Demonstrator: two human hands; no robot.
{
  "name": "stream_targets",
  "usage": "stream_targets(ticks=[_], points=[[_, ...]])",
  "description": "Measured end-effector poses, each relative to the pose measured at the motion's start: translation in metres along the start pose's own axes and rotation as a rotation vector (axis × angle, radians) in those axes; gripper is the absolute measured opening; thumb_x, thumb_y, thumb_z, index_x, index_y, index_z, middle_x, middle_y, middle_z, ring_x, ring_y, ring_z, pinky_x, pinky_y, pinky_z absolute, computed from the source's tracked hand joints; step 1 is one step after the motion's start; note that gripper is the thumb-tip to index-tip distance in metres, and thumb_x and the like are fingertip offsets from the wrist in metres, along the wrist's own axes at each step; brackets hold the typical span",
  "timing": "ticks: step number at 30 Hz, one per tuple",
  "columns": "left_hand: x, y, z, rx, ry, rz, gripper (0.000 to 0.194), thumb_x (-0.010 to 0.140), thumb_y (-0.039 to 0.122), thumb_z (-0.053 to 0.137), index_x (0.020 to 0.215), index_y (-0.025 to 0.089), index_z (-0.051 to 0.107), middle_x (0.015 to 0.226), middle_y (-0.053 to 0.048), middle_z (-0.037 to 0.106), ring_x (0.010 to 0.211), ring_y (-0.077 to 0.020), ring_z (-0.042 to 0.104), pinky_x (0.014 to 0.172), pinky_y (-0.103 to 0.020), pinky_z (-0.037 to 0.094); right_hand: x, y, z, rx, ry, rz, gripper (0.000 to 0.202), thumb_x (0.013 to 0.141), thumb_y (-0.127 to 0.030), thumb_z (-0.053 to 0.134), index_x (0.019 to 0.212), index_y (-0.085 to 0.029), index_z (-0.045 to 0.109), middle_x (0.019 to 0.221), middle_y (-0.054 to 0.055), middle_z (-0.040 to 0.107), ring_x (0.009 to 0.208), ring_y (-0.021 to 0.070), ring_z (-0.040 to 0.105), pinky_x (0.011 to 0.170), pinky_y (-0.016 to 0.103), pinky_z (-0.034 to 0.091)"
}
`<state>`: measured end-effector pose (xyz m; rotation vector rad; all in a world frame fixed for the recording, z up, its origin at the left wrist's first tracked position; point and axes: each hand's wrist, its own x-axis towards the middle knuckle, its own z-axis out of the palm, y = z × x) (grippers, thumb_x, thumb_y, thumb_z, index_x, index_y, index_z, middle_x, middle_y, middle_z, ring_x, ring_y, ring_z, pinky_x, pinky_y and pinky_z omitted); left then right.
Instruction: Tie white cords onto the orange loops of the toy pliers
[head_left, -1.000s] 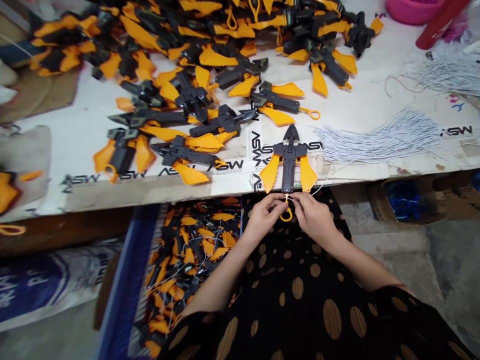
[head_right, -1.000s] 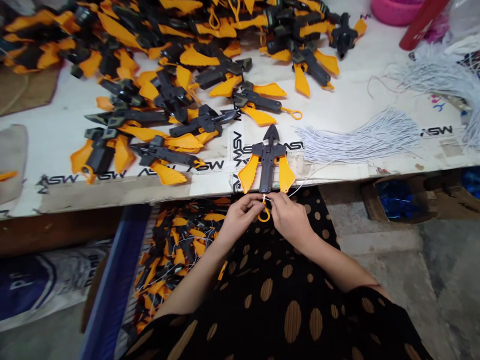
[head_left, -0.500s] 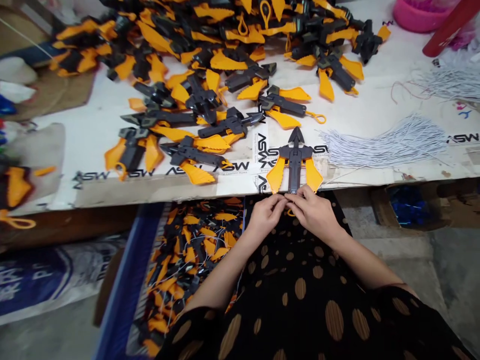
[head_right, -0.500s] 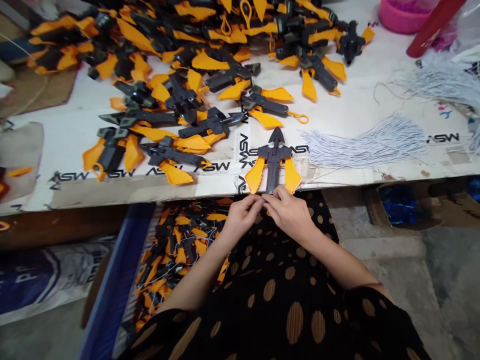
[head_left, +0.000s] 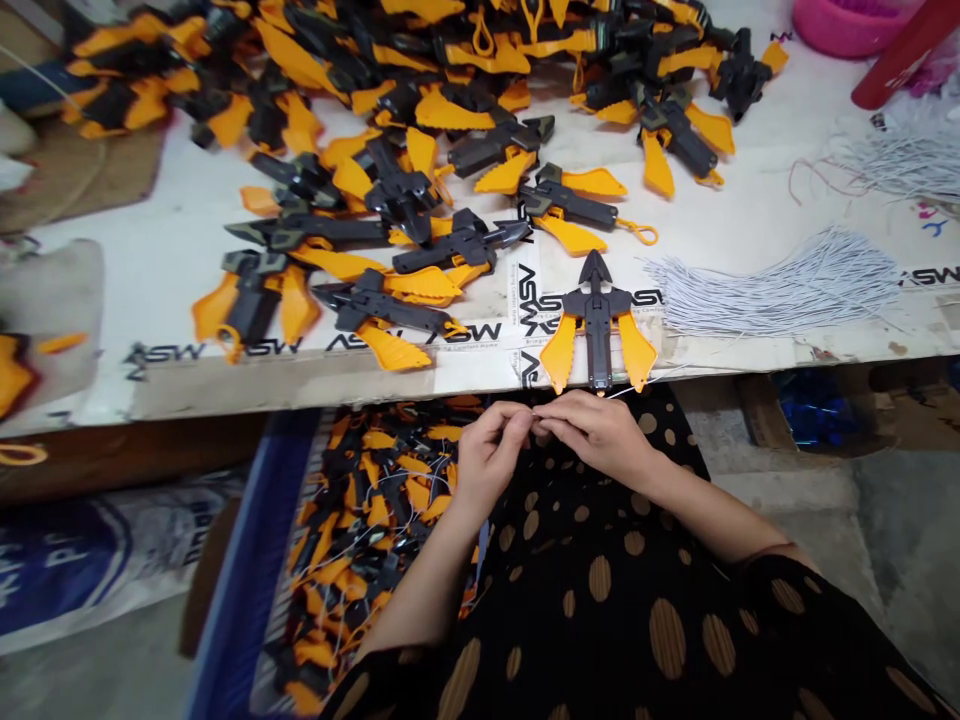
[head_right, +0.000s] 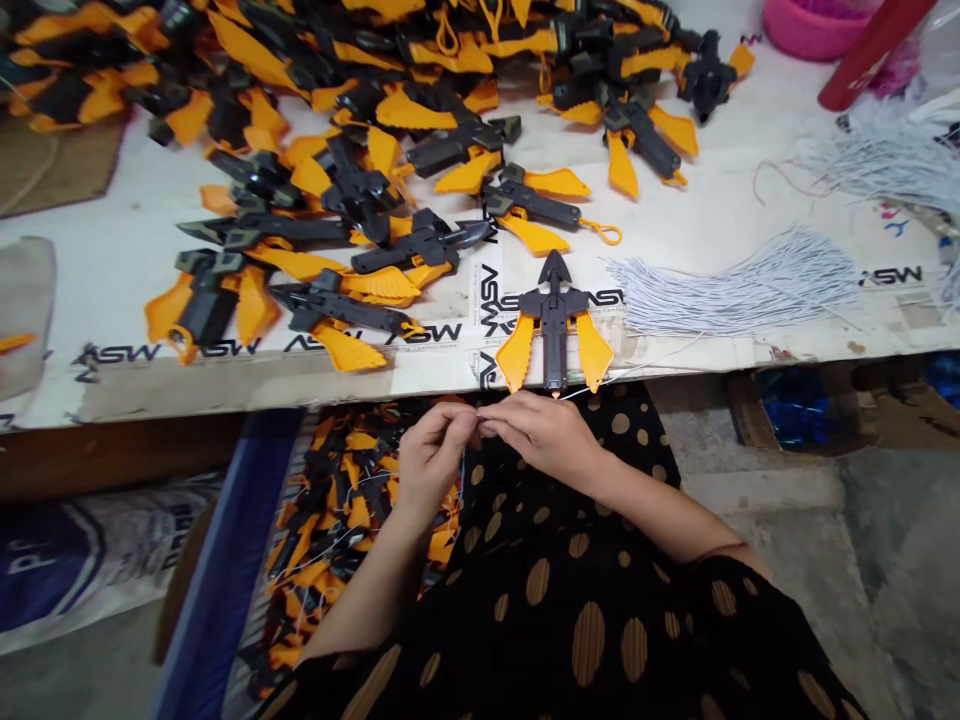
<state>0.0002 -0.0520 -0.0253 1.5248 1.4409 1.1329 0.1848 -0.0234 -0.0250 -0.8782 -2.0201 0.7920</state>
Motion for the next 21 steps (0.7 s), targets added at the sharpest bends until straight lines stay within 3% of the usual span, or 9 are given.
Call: stream_targets(ticks=[3, 6, 11, 15, 21], points=[[0.003, -0.002, 0.005, -0.08, -0.06, -0.048, 0.027, 0.096, 0.038, 0.058, 0.082, 0.018, 0.067, 0.068, 0.0, 0.07, 0.056, -0.0103, 0.059, 0.058, -0.022, 0.048, 0.002, 0.005, -0.005, 0.013, 0.006, 0.024, 0.018, 0.103, -0.025, 0.054, 0.104, -0.02, 0.071, 0.092, 0.003, 0.071, 0.083, 0.0122, 0.068, 0.076, 0.022, 0.053], [0.009, -0.009, 0.007, -0.119, -0.037, -0.128, 0.027, 0.095, 0.041, 0.059, 0.086, 0.018, 0.069, 0.073, -0.001, 0.073, 0.056, -0.0099, 0.058, 0.059, -0.022, 0.049, 0.01, 0.01, -0.023, -0.175, -0.042, 0.036, 0.018, 0.103, -0.024, 0.052, 0.1, -0.018, 0.069, 0.092, 0.005, 0.07, 0.079, 0.013, 0.065, 0.073, 0.023, 0.049], [0.019, -0.032, 0.018, -0.136, -0.002, -0.217, 0.035, 0.092, 0.047, 0.063, 0.106, 0.017, 0.072, 0.083, -0.005, 0.078, 0.055, -0.0098, 0.058, 0.057, -0.022, 0.049, 0.032, 0.008, -0.044, -0.653, -0.333, 0.089, 0.022, 0.106, -0.026, 0.047, 0.103, -0.016, 0.067, 0.097, 0.008, 0.067, 0.084, 0.0174, 0.061, 0.065, 0.027, 0.038], [0.021, -0.045, 0.029, -0.174, -0.035, -0.226, 0.042, 0.09, 0.049, 0.065, 0.116, 0.016, 0.071, 0.092, -0.008, 0.079, 0.077, -0.0171, 0.072, 0.063, -0.024, 0.054, 0.044, 0.001, -0.04, -0.797, -0.508, 0.1, 0.02, 0.105, -0.021, 0.047, 0.105, -0.015, 0.066, 0.098, 0.009, 0.065, 0.085, 0.0185, 0.059, 0.06, 0.029, 0.031], [0.025, -0.045, 0.034, -0.235, -0.027, -0.206, 0.038, 0.088, 0.045, 0.068, 0.11, 0.015, 0.072, 0.092, -0.008, 0.078, 0.08, -0.0185, 0.074, 0.065, -0.026, 0.057, 0.047, 0.0, -0.029, -0.811, -0.51, 0.081, 0.019, 0.104, -0.021, 0.05, 0.105, -0.015, 0.067, 0.097, 0.009, 0.067, 0.084, 0.0197, 0.06, 0.057, 0.032, 0.029]])
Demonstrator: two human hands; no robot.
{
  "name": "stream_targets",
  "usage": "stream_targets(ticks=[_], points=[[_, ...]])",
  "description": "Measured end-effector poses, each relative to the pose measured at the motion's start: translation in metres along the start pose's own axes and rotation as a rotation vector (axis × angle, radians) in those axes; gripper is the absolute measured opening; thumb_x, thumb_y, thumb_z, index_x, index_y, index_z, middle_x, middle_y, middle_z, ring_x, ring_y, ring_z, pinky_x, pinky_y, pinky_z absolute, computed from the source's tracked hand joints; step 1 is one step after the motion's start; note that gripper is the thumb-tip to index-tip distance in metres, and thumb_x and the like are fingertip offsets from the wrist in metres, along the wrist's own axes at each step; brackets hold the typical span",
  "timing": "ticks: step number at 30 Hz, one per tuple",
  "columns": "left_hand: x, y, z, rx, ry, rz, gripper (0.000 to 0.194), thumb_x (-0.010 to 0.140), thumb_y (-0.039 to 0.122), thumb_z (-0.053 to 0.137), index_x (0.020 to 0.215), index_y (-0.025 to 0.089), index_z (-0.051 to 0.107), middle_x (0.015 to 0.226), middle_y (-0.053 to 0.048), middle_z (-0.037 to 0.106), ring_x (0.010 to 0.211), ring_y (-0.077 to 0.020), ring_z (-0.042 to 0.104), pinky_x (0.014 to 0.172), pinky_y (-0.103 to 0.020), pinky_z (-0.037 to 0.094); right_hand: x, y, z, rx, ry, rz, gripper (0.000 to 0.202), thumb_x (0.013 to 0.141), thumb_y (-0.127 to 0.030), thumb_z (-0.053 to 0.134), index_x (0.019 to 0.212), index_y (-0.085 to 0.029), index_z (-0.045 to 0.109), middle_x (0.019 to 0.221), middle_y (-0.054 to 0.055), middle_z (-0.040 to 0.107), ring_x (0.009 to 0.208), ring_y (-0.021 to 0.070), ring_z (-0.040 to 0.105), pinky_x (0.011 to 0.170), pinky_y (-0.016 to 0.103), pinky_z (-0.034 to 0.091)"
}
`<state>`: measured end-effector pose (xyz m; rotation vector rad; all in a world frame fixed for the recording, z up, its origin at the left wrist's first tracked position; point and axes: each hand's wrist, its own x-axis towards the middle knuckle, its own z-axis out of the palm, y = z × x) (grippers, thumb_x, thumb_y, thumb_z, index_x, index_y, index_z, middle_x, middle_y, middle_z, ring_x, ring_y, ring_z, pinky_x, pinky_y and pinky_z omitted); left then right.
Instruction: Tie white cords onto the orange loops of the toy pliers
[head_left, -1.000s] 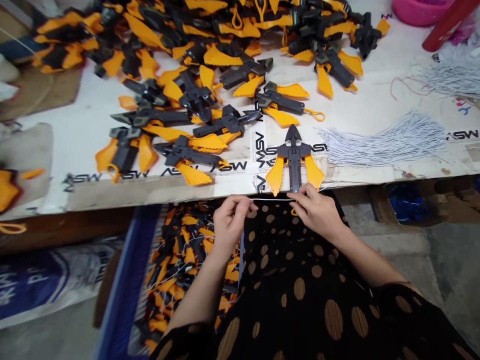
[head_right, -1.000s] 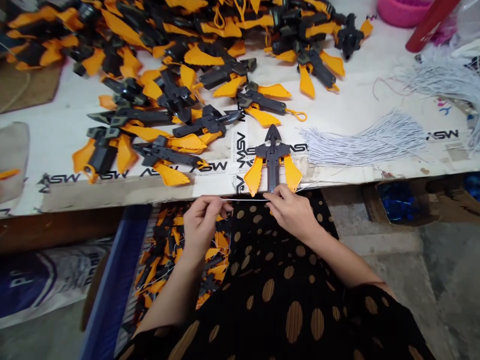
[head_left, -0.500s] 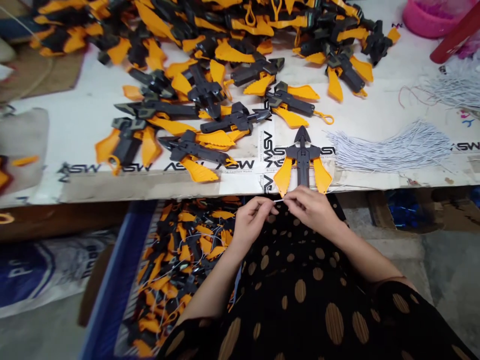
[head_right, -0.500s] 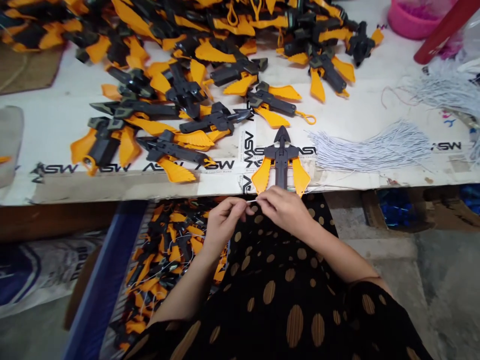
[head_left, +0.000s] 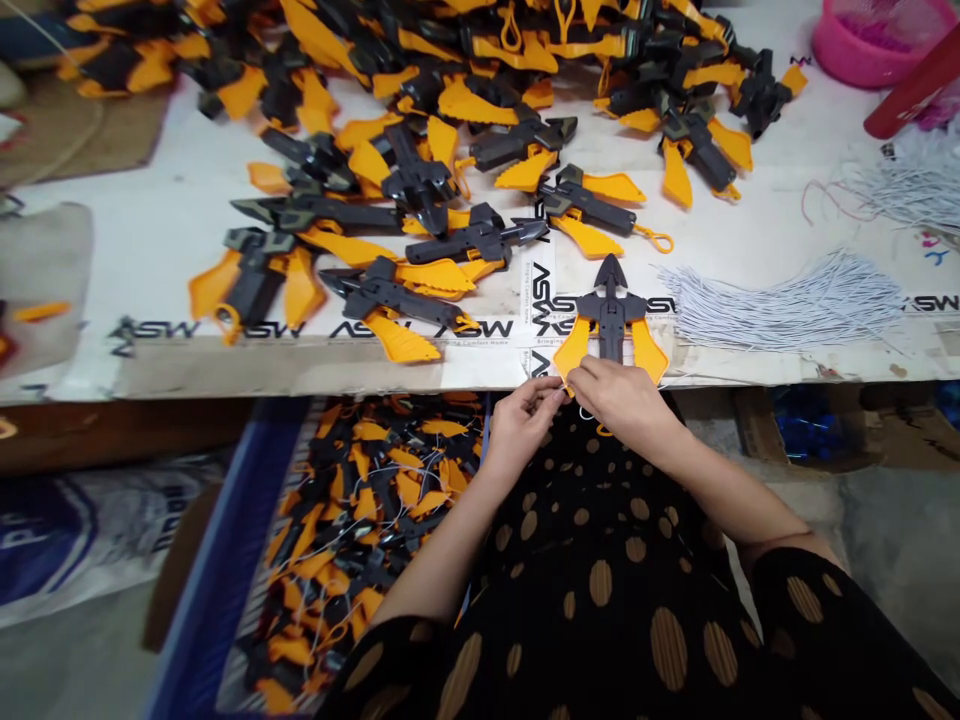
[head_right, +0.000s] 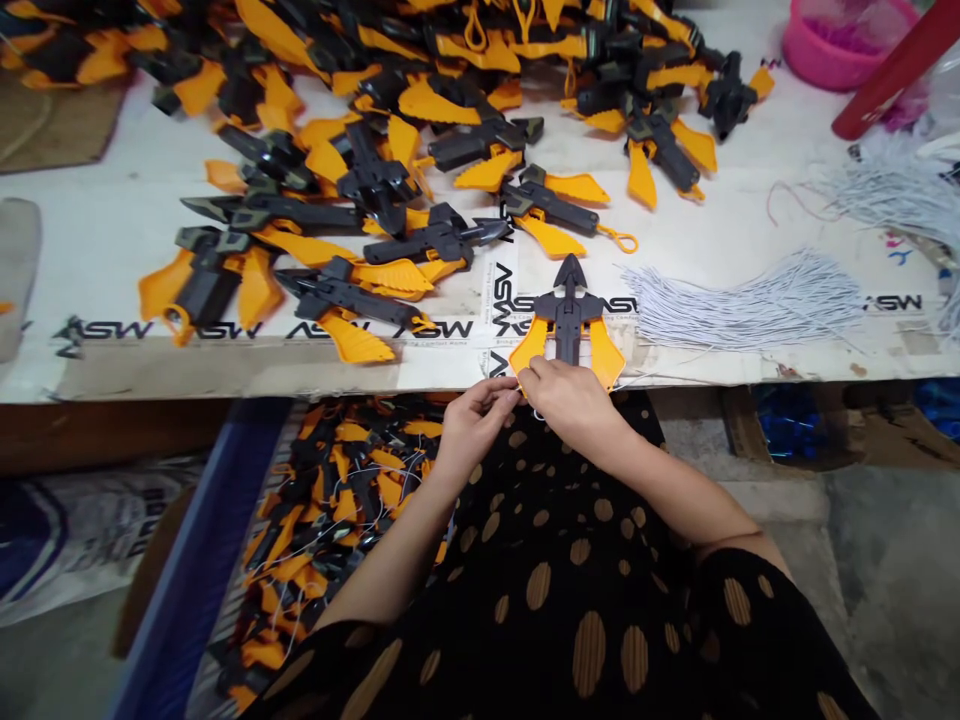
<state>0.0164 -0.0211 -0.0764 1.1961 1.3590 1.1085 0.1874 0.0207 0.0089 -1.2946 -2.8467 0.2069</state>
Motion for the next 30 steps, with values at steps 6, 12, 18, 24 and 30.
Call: stream_targets(ticks=[6, 12, 18, 24, 30], points=[[-0.001, 0.002, 0.001, 0.234, 0.051, 0.09, 0.03, 0.09, 0.04, 0.066, 0.108, 0.017, 0.073, 0.083, -0.004, 0.077, 0.066, -0.0137, 0.069, 0.063, -0.024, 0.054, -0.005, 0.003, 0.009, 0.073, 0.09, -0.011, 0.018, 0.105, -0.025, 0.051, 0.104, -0.017, 0.068, 0.103, 0.007, 0.067, 0.085, 0.0182, 0.062, 0.061, 0.032, 0.035], [0.0, 0.014, -0.004, 0.593, 0.05, 0.379, 0.021, 0.095, 0.03, 0.059, 0.097, 0.02, 0.076, 0.094, -0.008, 0.079, 0.081, -0.0178, 0.072, 0.081, -0.028, 0.055, -0.01, 0.001, 0.015, 0.089, 0.17, 0.015, 0.022, 0.102, -0.035, 0.057, 0.112, -0.018, 0.065, 0.114, 0.008, 0.067, 0.089, 0.0194, 0.064, 0.065, 0.031, 0.04], [-0.013, 0.031, -0.056, 0.329, 0.107, 0.177, 0.019, 0.09, 0.035, 0.066, 0.084, 0.018, 0.072, 0.074, -0.002, 0.073, 0.063, -0.0128, 0.063, 0.065, -0.024, 0.051, -0.014, 0.003, 0.02, 0.055, 0.216, 0.004, 0.018, 0.098, -0.025, 0.055, 0.109, -0.017, 0.066, 0.113, 0.008, 0.068, 0.084, 0.02, 0.061, 0.067, 0.033, 0.04], [-0.029, 0.023, -0.07, -0.201, 0.122, -0.024, 0.03, 0.078, 0.045, 0.079, 0.079, 0.017, 0.066, 0.064, 0.0, 0.068, 0.046, -0.0091, 0.052, 0.046, -0.021, 0.041, -0.016, 0.009, 0.018, 0.089, 0.219, -0.021, 0.018, 0.098, -0.025, 0.056, 0.109, -0.016, 0.068, 0.113, 0.01, 0.069, 0.086, 0.021, 0.063, 0.067, 0.033, 0.043], [-0.04, 0.034, -0.048, -0.355, -0.127, -0.052, 0.033, 0.081, 0.05, 0.077, 0.083, 0.018, 0.069, 0.063, -0.001, 0.067, 0.045, -0.0094, 0.052, 0.045, -0.023, 0.041, -0.02, -0.012, 0.021, 0.646, 0.346, -0.09, 0.023, 0.102, -0.033, 0.057, 0.118, -0.02, 0.065, 0.115, 0.008, 0.071, 0.088, 0.0156, 0.066, 0.075, 0.027, 0.051]])
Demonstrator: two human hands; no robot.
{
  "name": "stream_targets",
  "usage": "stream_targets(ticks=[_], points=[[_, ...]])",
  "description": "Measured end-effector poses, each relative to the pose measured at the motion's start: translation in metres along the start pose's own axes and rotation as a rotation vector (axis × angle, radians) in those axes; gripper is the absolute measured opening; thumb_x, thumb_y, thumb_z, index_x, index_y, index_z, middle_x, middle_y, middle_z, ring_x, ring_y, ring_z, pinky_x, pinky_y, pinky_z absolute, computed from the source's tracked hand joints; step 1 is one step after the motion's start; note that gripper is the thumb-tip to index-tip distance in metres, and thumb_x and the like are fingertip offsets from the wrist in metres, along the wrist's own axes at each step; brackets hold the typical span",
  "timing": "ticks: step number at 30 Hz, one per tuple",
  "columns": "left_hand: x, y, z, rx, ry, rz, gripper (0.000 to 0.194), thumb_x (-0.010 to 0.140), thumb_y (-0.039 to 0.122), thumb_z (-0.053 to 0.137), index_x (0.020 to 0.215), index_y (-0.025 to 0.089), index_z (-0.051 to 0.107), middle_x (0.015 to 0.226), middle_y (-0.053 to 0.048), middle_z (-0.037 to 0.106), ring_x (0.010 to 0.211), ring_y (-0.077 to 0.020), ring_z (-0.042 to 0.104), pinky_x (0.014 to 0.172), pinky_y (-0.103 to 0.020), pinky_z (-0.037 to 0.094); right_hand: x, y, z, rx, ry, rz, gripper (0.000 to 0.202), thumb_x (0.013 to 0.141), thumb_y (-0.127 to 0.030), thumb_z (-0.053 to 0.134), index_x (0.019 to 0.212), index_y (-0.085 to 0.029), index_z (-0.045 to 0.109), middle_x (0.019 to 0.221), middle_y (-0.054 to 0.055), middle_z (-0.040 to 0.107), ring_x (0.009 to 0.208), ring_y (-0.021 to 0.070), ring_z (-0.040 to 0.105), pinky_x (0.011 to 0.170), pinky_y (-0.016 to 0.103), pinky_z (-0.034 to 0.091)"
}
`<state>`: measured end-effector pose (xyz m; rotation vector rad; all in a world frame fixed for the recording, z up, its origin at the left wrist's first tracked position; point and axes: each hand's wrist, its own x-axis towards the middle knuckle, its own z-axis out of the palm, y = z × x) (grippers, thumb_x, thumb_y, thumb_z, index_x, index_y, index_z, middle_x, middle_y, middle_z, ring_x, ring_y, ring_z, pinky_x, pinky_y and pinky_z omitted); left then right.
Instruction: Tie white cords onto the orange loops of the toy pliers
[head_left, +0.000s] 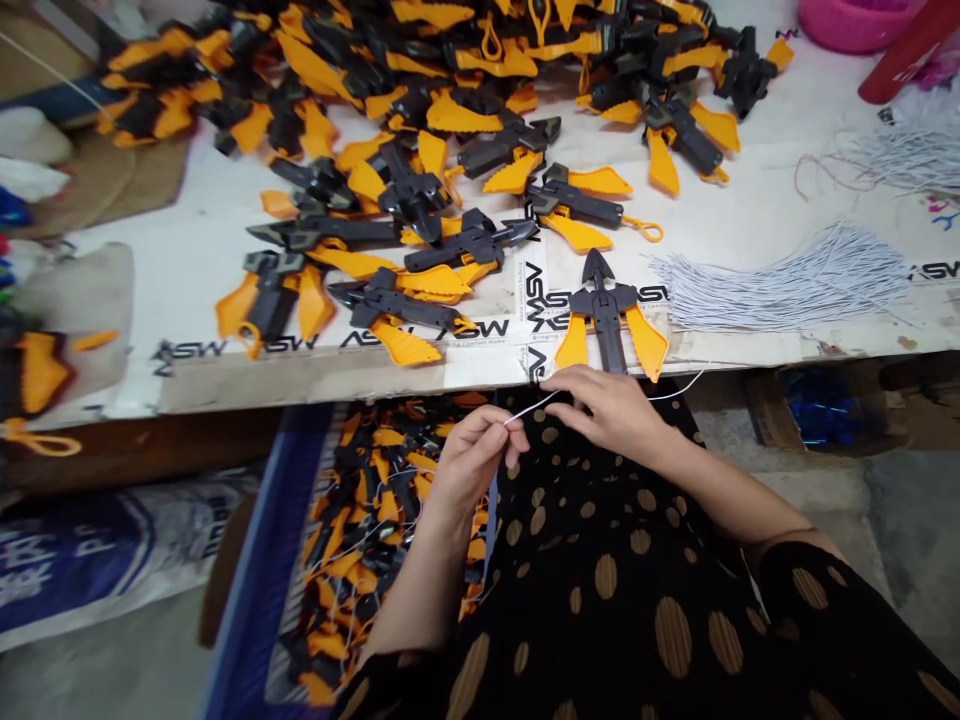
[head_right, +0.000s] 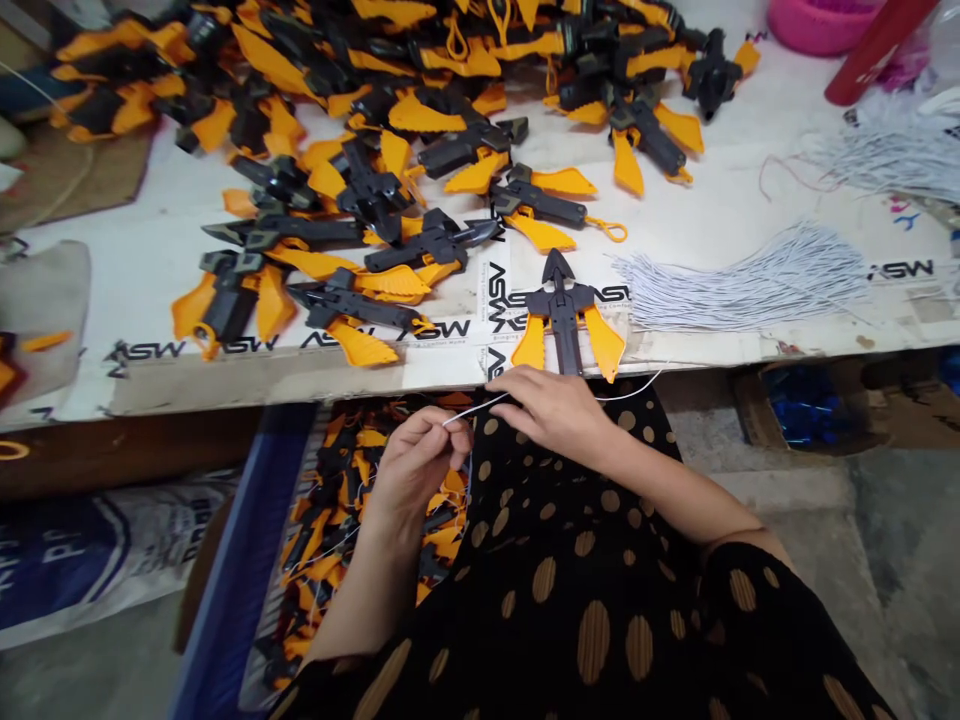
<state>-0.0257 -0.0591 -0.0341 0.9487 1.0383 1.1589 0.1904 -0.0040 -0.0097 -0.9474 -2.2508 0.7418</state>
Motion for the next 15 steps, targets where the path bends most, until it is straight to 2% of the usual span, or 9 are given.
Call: stream_targets(ticks=[3, 6, 8, 10, 13, 15], points=[[0.004, -0.003, 0.012, -0.059, -0.025, 0.079, 0.03, 0.08, 0.05, 0.078, 0.083, 0.021, 0.071, 0.065, 0.001, 0.064, 0.043, -0.0072, 0.048, 0.044, -0.023, 0.039, -0.002, -0.01, 0.018, 0.393, 0.14, 0.089, 0.018, 0.1, -0.033, 0.057, 0.102, -0.02, 0.068, 0.097, 0.004, 0.071, 0.075, 0.0115, 0.064, 0.07, 0.024, 0.052], [0.011, -0.005, 0.021, 0.047, 0.087, 0.204, 0.024, 0.082, 0.047, 0.077, 0.085, 0.023, 0.076, 0.073, 0.001, 0.064, 0.045, -0.0056, 0.046, 0.044, -0.022, 0.038, -0.004, -0.014, 0.031, 0.721, 0.148, 0.244, 0.019, 0.096, -0.037, 0.062, 0.101, -0.019, 0.067, 0.089, 0.002, 0.068, 0.069, 0.0106, 0.064, 0.064, 0.023, 0.053], [0.016, -0.004, 0.021, 0.304, 0.178, 0.338, 0.016, 0.085, 0.041, 0.075, 0.088, 0.025, 0.078, 0.078, 0.0, 0.067, 0.054, -0.0084, 0.055, 0.051, -0.024, 0.044, -0.004, -0.012, 0.035, 0.892, 0.094, 0.358, 0.027, 0.093, -0.044, 0.065, 0.104, -0.02, 0.065, 0.082, -0.001, 0.065, 0.062, 0.0093, 0.061, 0.058, 0.022, 0.052], [0.019, 0.0, 0.017, 0.651, 0.217, 0.499, 0.01, 0.086, 0.035, 0.075, 0.089, 0.027, 0.079, 0.081, -0.001, 0.071, 0.068, -0.0124, 0.063, 0.064, -0.027, 0.051, -0.005, -0.008, 0.034, 0.971, 0.064, 0.445, 0.035, 0.089, -0.051, 0.067, 0.103, -0.019, 0.064, 0.079, -0.003, 0.062, 0.056, 0.0078, 0.056, 0.053, 0.021, 0.049], [0.025, 0.006, 0.004, 1.077, 0.109, 0.724, 0.008, 0.088, 0.032, 0.072, 0.088, 0.029, 0.079, 0.08, -0.002, 0.075, 0.071, -0.0139, 0.066, 0.068, -0.027, 0.05, -0.003, -0.003, 0.028, 1.016, 0.013, 0.494, 0.042, 0.086, -0.058, 0.069, 0.1, -0.018, 0.065, 0.075, -0.004, 0.06, 0.052, 0.0063, 0.052, 0.053, 0.021, 0.046], [0.028, 0.009, -0.005, 1.232, -0.011, 0.826, 0.011, 0.092, 0.029, 0.067, 0.091, 0.03, 0.078, 0.081, -0.003, 0.077, 0.067, -0.0133, 0.064, 0.065, -0.027, 0.047, -0.001, -0.001, 0.024, 1.049, -0.027, 0.519, 0.045, 0.082, -0.059, 0.073, 0.097, -0.017, 0.065, 0.075, -0.004, 0.061, 0.053, 0.0064, 0.052, 0.054, 0.022, 0.046]])
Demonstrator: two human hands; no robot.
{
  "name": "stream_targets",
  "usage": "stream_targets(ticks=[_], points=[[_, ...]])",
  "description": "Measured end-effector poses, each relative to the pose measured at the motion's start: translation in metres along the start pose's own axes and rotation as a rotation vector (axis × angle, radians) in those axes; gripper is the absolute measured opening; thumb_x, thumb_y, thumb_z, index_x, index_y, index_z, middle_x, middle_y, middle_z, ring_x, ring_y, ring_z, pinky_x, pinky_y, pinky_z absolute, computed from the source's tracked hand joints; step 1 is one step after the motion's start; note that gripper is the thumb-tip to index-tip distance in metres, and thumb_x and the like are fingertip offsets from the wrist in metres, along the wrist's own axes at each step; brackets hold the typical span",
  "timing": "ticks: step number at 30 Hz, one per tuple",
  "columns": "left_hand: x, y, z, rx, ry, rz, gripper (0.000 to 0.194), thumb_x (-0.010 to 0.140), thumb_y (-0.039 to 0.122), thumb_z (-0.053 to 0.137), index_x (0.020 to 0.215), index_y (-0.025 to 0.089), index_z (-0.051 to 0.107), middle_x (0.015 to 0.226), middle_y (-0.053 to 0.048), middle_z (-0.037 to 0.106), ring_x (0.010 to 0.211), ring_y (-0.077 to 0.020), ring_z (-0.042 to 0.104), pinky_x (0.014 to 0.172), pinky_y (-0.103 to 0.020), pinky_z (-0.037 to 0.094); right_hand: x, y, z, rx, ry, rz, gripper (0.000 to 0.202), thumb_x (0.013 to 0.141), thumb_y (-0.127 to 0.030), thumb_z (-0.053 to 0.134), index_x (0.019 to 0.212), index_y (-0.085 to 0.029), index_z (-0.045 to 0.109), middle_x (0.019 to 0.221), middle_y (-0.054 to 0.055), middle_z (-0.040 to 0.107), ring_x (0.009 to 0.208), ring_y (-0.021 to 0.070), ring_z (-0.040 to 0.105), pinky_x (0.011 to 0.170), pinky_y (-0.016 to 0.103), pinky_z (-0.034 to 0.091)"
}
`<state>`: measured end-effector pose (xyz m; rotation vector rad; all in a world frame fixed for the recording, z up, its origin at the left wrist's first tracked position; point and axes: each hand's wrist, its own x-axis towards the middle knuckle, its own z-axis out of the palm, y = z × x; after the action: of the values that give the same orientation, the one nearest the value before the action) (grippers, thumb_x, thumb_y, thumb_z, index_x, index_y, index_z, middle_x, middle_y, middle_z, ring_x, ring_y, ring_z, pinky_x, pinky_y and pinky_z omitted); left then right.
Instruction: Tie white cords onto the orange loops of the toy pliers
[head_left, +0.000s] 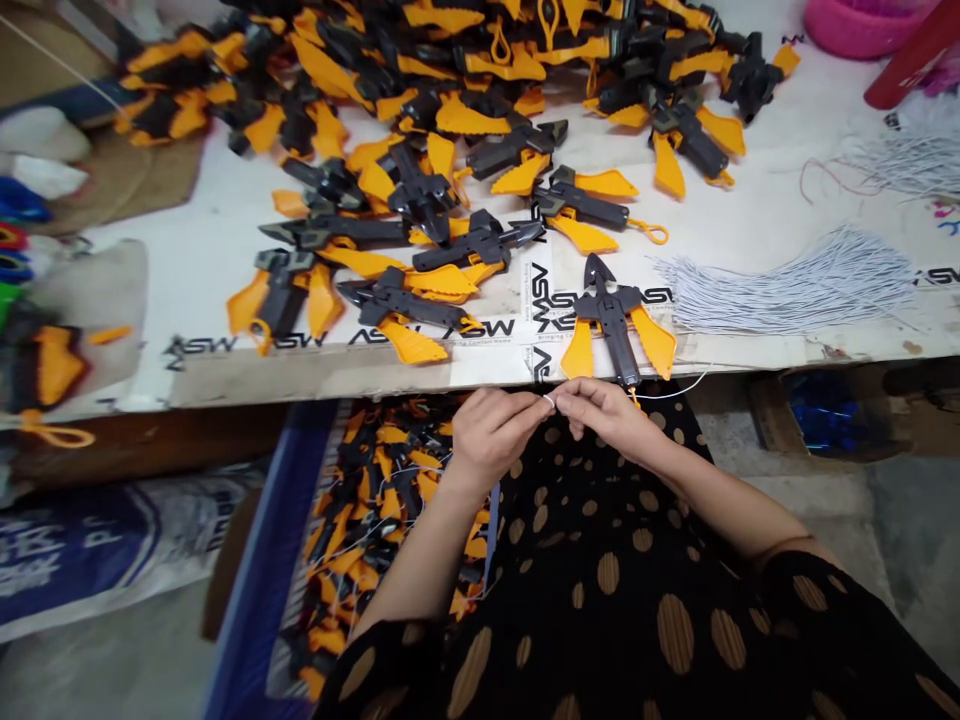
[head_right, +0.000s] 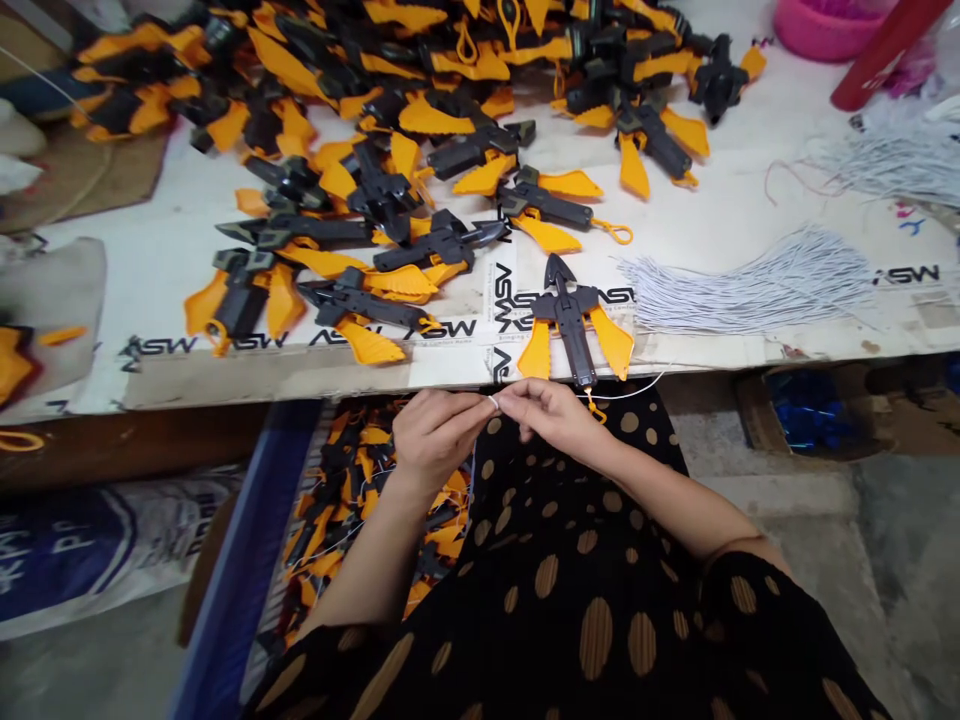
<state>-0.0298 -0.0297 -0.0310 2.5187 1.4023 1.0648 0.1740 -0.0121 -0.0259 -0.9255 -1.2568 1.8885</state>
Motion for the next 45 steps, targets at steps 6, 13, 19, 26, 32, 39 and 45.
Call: stream_targets(ticks=[6, 13, 19, 26, 32, 39, 45], points=[[-0.002, -0.011, -0.001, -0.038, -0.021, 0.175, 0.011, 0.094, 0.025, 0.065, 0.094, 0.028, 0.076, 0.088, -0.003, 0.079, 0.073, -0.0138, 0.07, 0.067, -0.027, 0.051, 0.005, -0.008, -0.003, 0.006, -0.036, 0.079, 0.046, 0.074, -0.057, 0.08, 0.091, -0.017, 0.064, 0.075, -0.004, 0.062, 0.053, 0.0061, 0.048, 0.052, 0.021, 0.042], [-0.001, 0.014, 0.013, -0.3, 0.151, -0.119, 0.008, 0.085, 0.03, 0.077, 0.082, 0.024, 0.074, 0.079, -0.002, 0.076, 0.071, -0.0143, 0.069, 0.067, -0.027, 0.055, 0.001, -0.009, -0.006, 0.008, -0.097, 0.072, 0.037, 0.084, -0.052, 0.07, 0.09, -0.017, 0.063, 0.075, -0.003, 0.06, 0.053, 0.0062, 0.044, 0.052, 0.021, 0.039], [0.001, 0.024, 0.029, -1.129, -0.083, -0.797, 0.045, 0.084, 0.061, 0.068, 0.075, 0.019, 0.06, 0.062, 0.002, 0.056, 0.048, -0.0087, 0.044, 0.049, -0.024, 0.042, -0.004, -0.006, 0.0, -0.516, 0.115, -0.395, 0.019, 0.099, -0.032, 0.055, 0.091, -0.019, 0.067, 0.09, 0.003, 0.067, 0.083, 0.0138, 0.063, 0.077, 0.026, 0.048], [0.018, 0.009, -0.001, -0.651, -0.197, -0.409, 0.021, 0.087, 0.033, 0.074, 0.074, 0.018, 0.068, 0.073, -0.001, 0.068, 0.07, -0.0126, 0.061, 0.069, -0.025, 0.049, -0.004, -0.014, -0.013, -0.442, 0.007, 0.007, 0.022, 0.089, -0.038, 0.069, 0.092, -0.017, 0.075, 0.072, -0.001, 0.065, 0.059, 0.01, 0.051, 0.055, 0.022, 0.039], [0.018, 0.016, -0.001, -0.453, -0.042, -0.257, 0.01, 0.087, 0.023, 0.073, 0.079, 0.019, 0.07, 0.078, -0.002, 0.072, 0.074, -0.0133, 0.066, 0.072, -0.025, 0.052, -0.004, -0.013, -0.008, -0.325, 0.035, 0.099, 0.021, 0.085, -0.037, 0.066, 0.088, -0.017, 0.07, 0.062, -0.005, 0.057, 0.051, 0.0078, 0.045, 0.048, 0.02, 0.032], [0.009, 0.04, 0.013, -0.297, 0.073, -0.304, 0.011, 0.091, 0.016, 0.061, 0.083, 0.017, 0.069, 0.079, -0.002, 0.072, 0.072, -0.0115, 0.066, 0.071, -0.023, 0.053, -0.011, 0.004, 0.006, -0.612, 0.325, -0.24, 0.005, 0.084, -0.025, 0.061, 0.084, -0.02, 0.062, 0.074, -0.003, 0.059, 0.057, 0.0084, 0.048, 0.058, 0.022, 0.04], [0.005, 0.04, 0.014, -0.405, -0.006, -0.475, 0.011, 0.086, 0.015, 0.059, 0.076, 0.018, 0.062, 0.068, 0.003, 0.064, 0.058, -0.0089, 0.058, 0.056, -0.02, 0.047, -0.015, 0.005, 0.002, -0.59, 0.139, -0.396, 0.008, 0.09, -0.026, 0.057, 0.084, -0.021, 0.06, 0.08, -0.001, 0.059, 0.062, 0.0093, 0.051, 0.061, 0.023, 0.042]])
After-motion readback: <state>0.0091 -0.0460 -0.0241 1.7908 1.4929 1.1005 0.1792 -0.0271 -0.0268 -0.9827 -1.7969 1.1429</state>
